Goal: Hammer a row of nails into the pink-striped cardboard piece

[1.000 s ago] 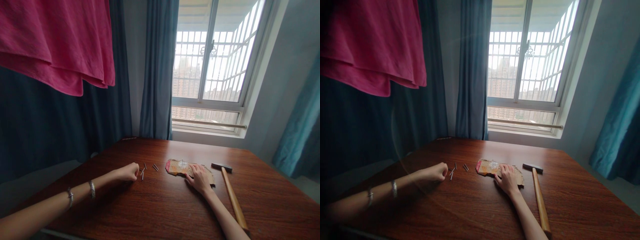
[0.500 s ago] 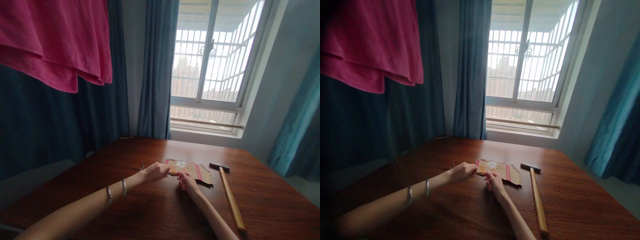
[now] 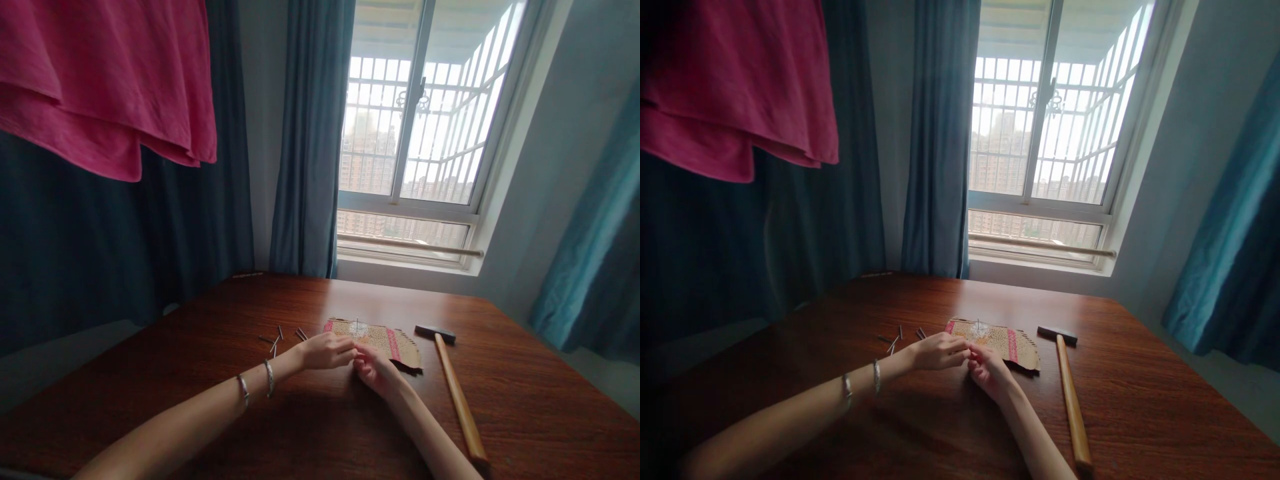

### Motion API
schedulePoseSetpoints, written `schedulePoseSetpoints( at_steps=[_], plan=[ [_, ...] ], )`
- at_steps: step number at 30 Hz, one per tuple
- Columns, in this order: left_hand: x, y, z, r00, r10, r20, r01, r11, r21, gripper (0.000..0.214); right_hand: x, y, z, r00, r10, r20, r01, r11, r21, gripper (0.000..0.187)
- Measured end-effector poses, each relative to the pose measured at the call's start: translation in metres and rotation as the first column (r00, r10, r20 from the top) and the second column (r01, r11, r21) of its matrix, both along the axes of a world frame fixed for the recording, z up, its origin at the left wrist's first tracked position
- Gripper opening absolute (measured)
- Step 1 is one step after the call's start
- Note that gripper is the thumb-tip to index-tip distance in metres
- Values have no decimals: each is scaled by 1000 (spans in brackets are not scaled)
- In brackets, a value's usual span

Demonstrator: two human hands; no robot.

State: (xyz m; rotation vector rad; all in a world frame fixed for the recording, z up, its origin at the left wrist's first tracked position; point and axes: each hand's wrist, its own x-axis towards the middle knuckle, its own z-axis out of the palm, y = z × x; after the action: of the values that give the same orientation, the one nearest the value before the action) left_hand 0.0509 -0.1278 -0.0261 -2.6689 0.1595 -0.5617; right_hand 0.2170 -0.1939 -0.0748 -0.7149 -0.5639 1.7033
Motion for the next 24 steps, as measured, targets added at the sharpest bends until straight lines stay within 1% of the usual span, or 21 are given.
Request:
schedulePoseSetpoints(
  at_steps=[2,4,5,6,7,8,9,10,11,12,13,14,15,16,18,20,24],
  plan=[
    [1,1,3,1000,-22,-8,22,999,-30,16,2,-1,2,1000,4,26,-4,1000,4,21],
    [4,5,3,999,-37,21,39,995,-96,16,7,0,8,992,-45,117,43,999,22,24],
    [6,9,2,998,-25,60,34,987,-155,18,12,2,11,977,-98,191,91,995,45,26],
    [9,14,-1,993,15,116,14,971,-240,21,17,4,15,943,-172,286,155,985,82,29],
    [13,20,-4,980,90,179,-23,938,-347,23,23,8,19,884,-262,388,228,964,134,31],
    [19,28,-8,952,200,232,-70,880,-470,24,29,14,22,799,-355,484,295,935,199,33],
    [25,38,-13,907,333,259,-118,790,-602,23,35,20,24,696,-438,569,343,899,273,34],
    [32,48,-19,853,463,241,-164,677,-718,21,40,27,25,590,-507,629,369,862,348,35],
    [39,58,-24,803,564,193,-189,548,-815,21,44,35,25,493,-554,671,363,832,420,36],
    [46,68,-29,792,601,110,-194,417,-888,23,47,42,23,408,-589,697,336,807,485,36],
    [52,77,-34,794,605,56,-181,324,-929,26,49,49,20,332,-619,712,303,785,541,37],
    [57,84,-38,801,598,29,-170,273,-947,28,50,56,17,271,-639,720,268,768,581,37],
    [60,89,-41,815,579,9,-169,252,-953,29,51,62,13,229,-653,722,247,757,606,36],
    [62,93,-42,829,560,6,-167,257,-952,30,51,66,10,200,-661,723,234,749,620,35],
    [63,96,-43,854,521,8,-170,294,-941,29,51,71,4,179,-665,725,227,745,627,32],
    [61,96,-42,871,491,11,-162,310,-937,29,51,74,1,161,-666,728,212,744,634,30],
    [56,96,-42,894,447,10,-128,277,-952,29,50,74,-5,133,-665,735,174,745,643,28]
  ],
)
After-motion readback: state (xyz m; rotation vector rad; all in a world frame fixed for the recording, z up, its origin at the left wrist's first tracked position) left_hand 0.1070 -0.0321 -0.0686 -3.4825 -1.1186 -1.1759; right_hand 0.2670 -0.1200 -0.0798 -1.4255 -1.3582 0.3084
